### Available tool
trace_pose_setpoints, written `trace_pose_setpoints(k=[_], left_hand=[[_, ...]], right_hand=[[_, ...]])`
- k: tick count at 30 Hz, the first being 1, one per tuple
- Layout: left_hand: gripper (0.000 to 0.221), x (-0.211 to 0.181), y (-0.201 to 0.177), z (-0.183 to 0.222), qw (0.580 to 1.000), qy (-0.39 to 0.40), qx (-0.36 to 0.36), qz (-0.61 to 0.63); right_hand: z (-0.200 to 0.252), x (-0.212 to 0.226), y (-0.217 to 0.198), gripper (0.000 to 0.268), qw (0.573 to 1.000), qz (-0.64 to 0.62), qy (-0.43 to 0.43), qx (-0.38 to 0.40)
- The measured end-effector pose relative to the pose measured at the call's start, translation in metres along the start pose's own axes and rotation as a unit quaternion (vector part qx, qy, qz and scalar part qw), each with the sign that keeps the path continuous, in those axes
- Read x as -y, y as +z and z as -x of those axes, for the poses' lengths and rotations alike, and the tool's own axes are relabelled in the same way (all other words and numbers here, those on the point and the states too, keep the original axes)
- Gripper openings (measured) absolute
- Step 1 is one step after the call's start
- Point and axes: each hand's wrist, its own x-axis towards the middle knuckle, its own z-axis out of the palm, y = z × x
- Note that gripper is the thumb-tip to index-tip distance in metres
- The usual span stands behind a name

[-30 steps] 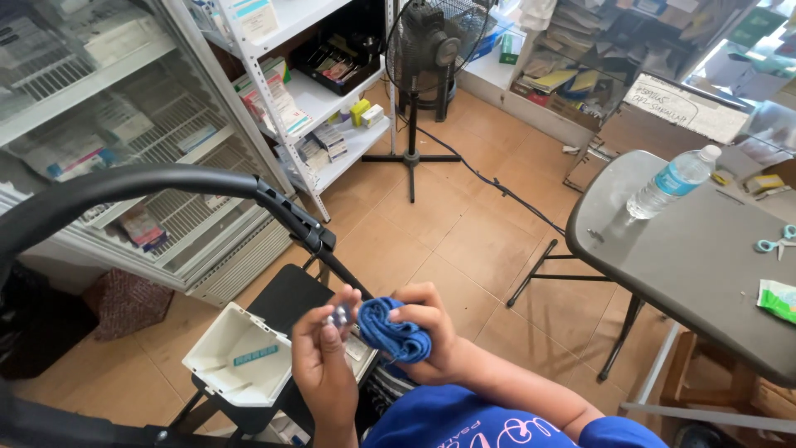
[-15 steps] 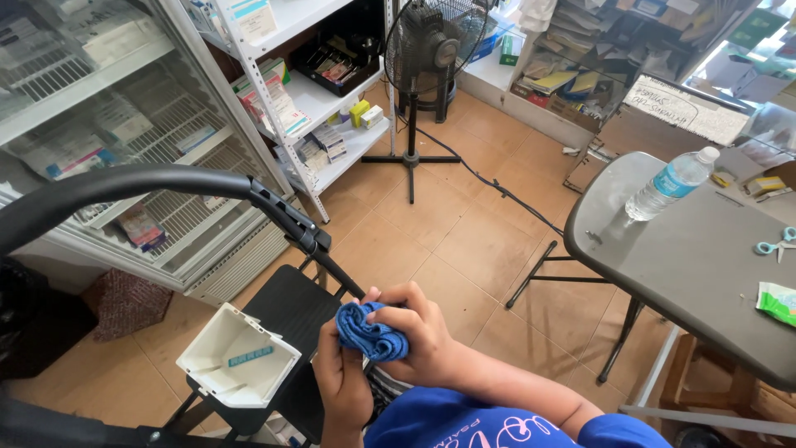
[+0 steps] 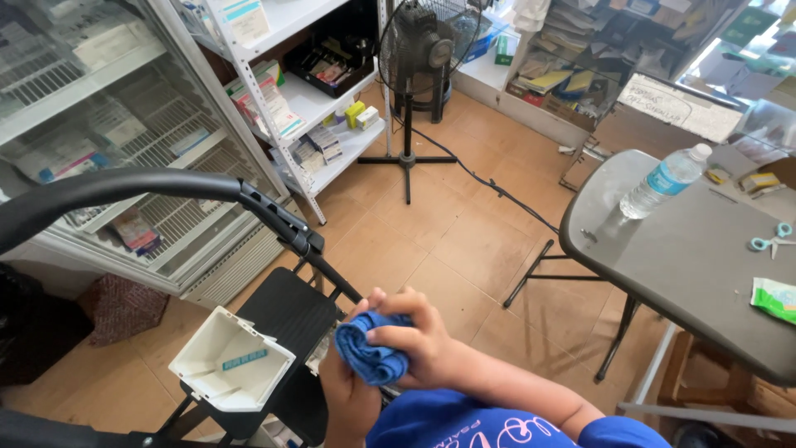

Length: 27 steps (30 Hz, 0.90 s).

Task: The person wipes out small white bins with a blue cloth and places blister packs of medication inside the bins.

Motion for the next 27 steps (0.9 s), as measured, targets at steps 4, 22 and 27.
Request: trace_pose_setpoints(k=[4,22,27], left_hand=[[0.036,0.016,-0.017,0.020,0.994,-0.063,0.006,-0.089],[0.040,0.004,-0.010,0.003,0.983,-0.101,-0.001,0.151],[0.049,0.000,-0.008,0.000,0.996,-0.076,0.054,-0.011]], right_hand=[[0.004,-0.014,0.001,0.060,0.999,0.023,-0.024,-0.027],[0.014,-0.008,0.010,0.061,0.993,-0.101,0.055,0.028],[0.017,-0.018,0.013,0.064,0.998,-0.039,0.022,-0.051]])
